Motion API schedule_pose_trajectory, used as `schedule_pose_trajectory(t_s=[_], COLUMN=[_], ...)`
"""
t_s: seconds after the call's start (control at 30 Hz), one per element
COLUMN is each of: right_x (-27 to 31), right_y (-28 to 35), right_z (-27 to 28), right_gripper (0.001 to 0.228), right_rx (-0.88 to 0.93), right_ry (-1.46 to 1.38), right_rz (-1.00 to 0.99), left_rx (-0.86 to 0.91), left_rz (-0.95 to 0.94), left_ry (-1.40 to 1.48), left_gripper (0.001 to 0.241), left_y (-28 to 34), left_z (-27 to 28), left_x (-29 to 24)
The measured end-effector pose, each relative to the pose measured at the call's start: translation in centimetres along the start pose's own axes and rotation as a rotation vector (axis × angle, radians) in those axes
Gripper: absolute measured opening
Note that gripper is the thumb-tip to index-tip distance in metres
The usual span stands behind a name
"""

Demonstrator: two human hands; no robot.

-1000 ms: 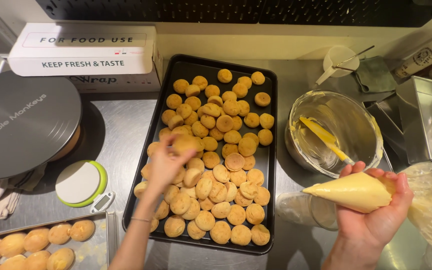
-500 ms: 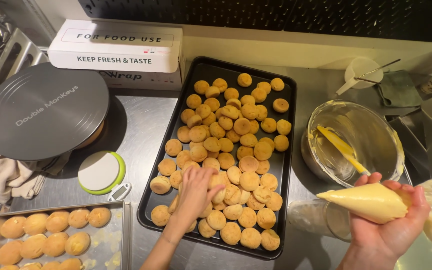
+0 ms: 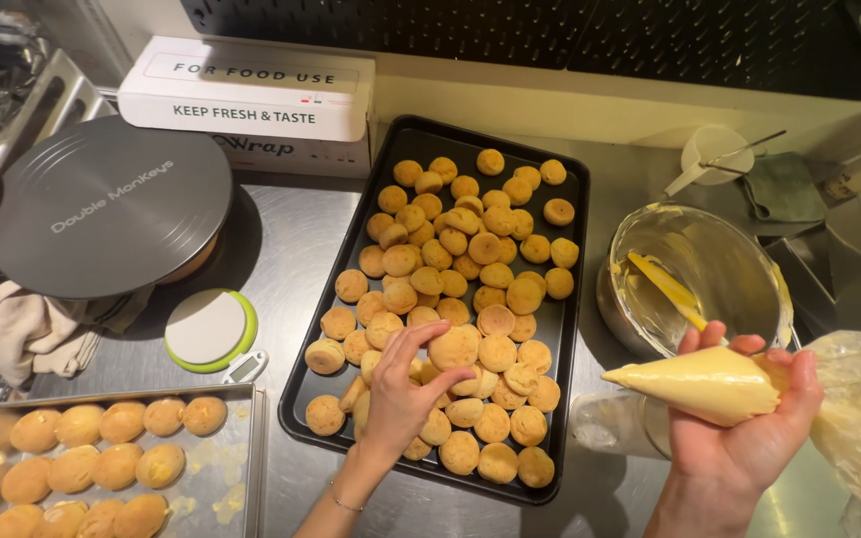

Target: Filling cream puffs with cream using a piping bag and refilling the bag from a bowl using a spatula

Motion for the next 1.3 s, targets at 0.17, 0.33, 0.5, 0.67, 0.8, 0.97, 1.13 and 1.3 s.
schedule_pose_trajectory(t_s=[0.17, 0.33, 0.5, 0.67, 0.8, 0.97, 1.13, 1.3], right_x=[-1.5, -4.3, -6.9, -9.3, -11.3, -12.7, -13.9, -14.8], right_y=[2.9, 11.5, 19.3, 24.9, 28.1, 31.5, 34.2, 36.0], right_z=[-1.4, -6.0, -8.4, -9.1, -8.8, -8.7, -9.1, -10.2], right_gripper=[0.035, 0.038, 0.045, 0.045, 0.044, 0.045, 0.051, 0.053], right_rx=[0.094, 0.246, 0.382, 0.545, 0.646, 0.715, 0.797, 0.806], right_ry=[0.001, 0.002, 0.093, 0.092, 0.075, 0.106, 0.068, 0.051], right_rz=[-0.116, -0.003, 0.198, 0.291, 0.302, 0.362, 0.368, 0.333], left_rx=[-0.169, -0.414, -0.604, -0.782, -0.842, -0.905, -0.900, -0.879], left_rz=[0.781, 1.148, 1.178, 1.264, 1.282, 1.316, 1.233, 1.182], left_ry=[0.510, 0.995, 1.228, 1.328, 1.325, 1.333, 1.309, 1.352], left_gripper=[0.071, 0.048, 0.044, 0.040, 0.053, 0.049, 0.048, 0.046], left_y=[2.6, 6.1, 7.9, 9.0, 9.5, 10.5, 12.0, 13.3], left_z=[0.8, 2.3, 6.0, 10.1, 13.2, 16.6, 18.5, 18.8], left_x=[0.5, -2.0, -3.5, -6.0, -7.1, -8.1, -7.0, -5.5])
Point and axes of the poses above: each hand's wrist, its own y-axis away from the middle knuckle, its own z-axis out of the back of the hand, x = y × z, the point moved 7 cm from there along -y, towards the middle knuckle, and after that the axes turned 7 degrees about -x, right-handed, at the moved point
